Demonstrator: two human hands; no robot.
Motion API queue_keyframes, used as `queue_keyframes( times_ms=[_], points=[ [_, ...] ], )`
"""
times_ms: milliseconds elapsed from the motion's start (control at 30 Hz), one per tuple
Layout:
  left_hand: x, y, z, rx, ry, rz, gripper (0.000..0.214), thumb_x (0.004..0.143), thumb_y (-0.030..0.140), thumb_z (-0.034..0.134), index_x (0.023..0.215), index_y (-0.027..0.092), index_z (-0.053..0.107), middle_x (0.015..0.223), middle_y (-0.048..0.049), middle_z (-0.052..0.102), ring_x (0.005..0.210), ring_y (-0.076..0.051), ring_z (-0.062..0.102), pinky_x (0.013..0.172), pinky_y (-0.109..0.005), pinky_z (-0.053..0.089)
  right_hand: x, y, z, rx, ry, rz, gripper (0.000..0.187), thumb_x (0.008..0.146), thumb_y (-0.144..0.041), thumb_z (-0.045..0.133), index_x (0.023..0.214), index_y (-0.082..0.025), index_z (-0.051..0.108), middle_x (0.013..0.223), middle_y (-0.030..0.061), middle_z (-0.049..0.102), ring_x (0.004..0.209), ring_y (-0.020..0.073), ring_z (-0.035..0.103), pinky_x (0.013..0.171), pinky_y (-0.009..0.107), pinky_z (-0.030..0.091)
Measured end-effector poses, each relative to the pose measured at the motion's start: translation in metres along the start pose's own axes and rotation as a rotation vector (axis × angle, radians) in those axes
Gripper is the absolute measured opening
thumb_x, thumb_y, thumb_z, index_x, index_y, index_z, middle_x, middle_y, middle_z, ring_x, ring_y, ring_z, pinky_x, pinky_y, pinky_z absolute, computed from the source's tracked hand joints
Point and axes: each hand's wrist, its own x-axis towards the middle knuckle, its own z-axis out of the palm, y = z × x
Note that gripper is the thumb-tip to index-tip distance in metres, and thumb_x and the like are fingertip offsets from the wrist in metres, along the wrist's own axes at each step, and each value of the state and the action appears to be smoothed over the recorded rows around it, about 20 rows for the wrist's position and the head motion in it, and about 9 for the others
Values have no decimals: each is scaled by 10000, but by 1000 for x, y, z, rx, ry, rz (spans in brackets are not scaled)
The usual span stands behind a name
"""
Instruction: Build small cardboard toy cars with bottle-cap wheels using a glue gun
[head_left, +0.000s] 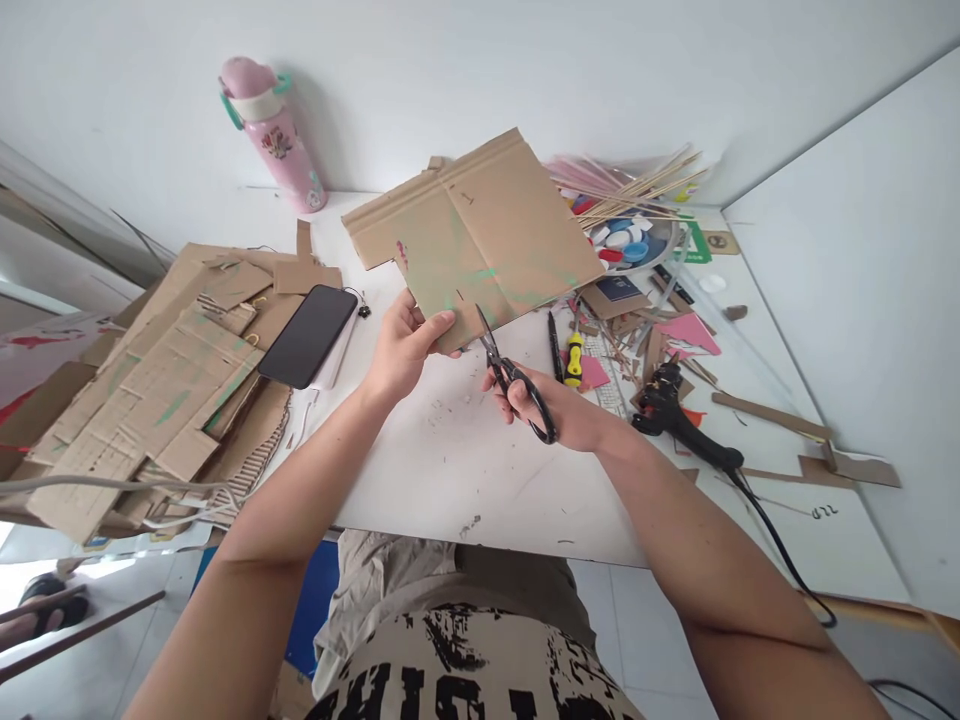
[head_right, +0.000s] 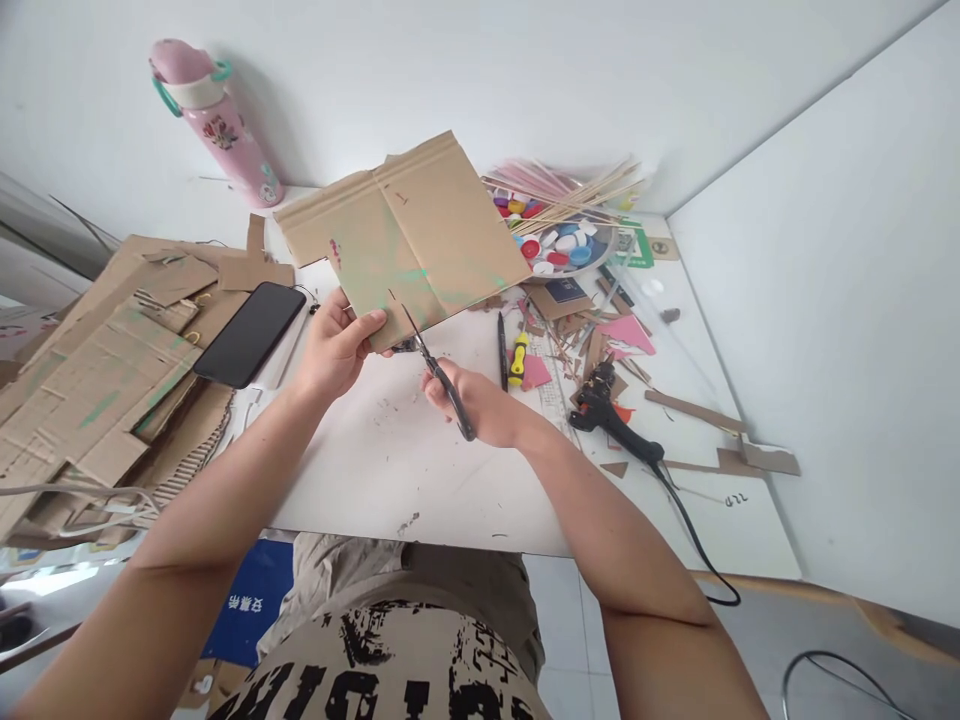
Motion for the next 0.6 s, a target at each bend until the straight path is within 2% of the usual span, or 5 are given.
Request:
queue_keyframes(
  times_ms=[233, 400, 467, 600],
  points=[
    [-3, 0, 6, 9, 22, 17, 621, 683, 629, 992, 1014, 272, 606, 903, -1, 795, 680, -174, 763, 598, -285, 651, -3, 1, 0, 36, -25, -1, 918, 783, -1142, 461, 1063, -270, 525, 877, -29, 484, 714, 168, 473, 717, 370, 505],
    [-4, 1, 7, 2, 17, 33, 588, 720, 606, 976, 1039, 270, 615, 939, -12, 791, 706, -184, 768, 605, -302, 658, -3, -6, 1, 44, -14, 59, 994, 672, -1189, 498, 1040, -267, 515, 833, -38, 456, 719, 170, 453, 673, 352, 445],
    [-5, 0, 6, 5, 26, 37, 563, 738, 578, 967, 1044, 267, 610, 939, -16, 782, 737, -201, 782, 617, -315, 662, -3, -5, 0, 34, -24, 74, 971, 705, -1172, 508, 1060, -269, 520, 807, -44, 443, 712, 175, 443, 654, 346, 423],
    [-6, -2, 4, 18, 45, 18, 546, 752, 551, 964, 1052, 270, 605, 906, -12, 759, 827, -240, 814, 661, -331, 673, -4, 6, -2, -14, -24, 18, 841, 867, -1064, 518, 1136, -269, 561, 837, -32, 489, 727, 187, 485, 684, 359, 450]
  ],
)
